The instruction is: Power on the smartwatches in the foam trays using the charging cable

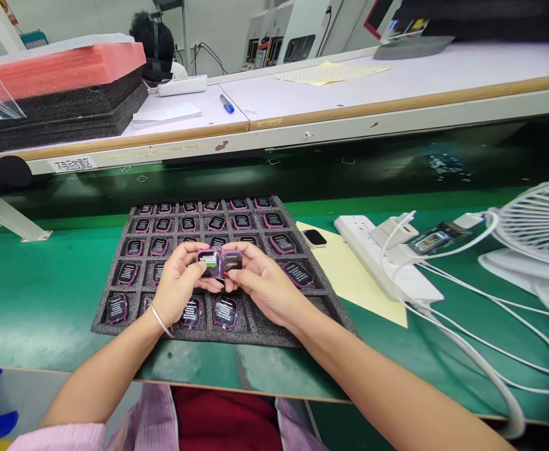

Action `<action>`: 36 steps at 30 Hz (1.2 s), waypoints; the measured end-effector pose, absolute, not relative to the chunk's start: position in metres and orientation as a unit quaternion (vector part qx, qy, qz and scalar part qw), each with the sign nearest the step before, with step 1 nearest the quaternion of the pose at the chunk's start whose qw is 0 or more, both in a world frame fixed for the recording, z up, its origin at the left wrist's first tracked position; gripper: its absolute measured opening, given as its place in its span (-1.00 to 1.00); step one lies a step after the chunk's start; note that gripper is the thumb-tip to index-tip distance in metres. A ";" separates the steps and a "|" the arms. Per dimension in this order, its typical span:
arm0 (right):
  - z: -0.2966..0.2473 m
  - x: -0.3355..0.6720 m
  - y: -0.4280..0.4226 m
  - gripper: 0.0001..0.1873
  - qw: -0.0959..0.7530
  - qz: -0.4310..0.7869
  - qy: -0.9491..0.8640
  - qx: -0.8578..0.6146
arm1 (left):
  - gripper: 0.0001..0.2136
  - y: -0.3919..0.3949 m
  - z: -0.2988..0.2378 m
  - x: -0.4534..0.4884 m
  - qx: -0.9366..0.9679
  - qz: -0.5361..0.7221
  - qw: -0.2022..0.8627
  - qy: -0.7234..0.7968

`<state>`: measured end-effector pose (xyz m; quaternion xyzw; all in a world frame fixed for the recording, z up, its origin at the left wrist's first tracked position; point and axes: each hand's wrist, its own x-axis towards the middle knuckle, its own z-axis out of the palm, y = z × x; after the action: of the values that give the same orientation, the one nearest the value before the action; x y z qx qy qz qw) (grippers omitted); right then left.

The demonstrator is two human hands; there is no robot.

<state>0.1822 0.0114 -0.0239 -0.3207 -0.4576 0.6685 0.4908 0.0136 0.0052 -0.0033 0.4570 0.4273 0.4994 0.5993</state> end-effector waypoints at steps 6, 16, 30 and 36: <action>-0.022 0.181 0.012 -0.59 0.487 0.672 -0.450 -0.329 | -0.66 0.005 -0.003 0.013 0.452 0.507 0.603 0.419; -0.025 0.181 0.013 -0.56 0.491 0.673 -0.447 -0.326 | -0.64 0.005 -0.002 0.015 0.465 0.506 0.586 0.430; -0.022 0.181 0.014 -0.46 0.496 0.671 -0.452 -0.316 | -0.48 -0.008 0.018 0.019 0.461 0.530 0.603 0.378; -0.034 0.180 0.019 -0.41 0.491 0.635 -0.510 -0.310 | -0.48 -0.094 0.066 0.019 0.419 0.384 0.811 0.135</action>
<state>0.1795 0.0193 -0.0337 -0.3103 -0.5098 0.6346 0.4910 0.0191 -0.0935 0.0663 0.4192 0.1352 0.3842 0.8114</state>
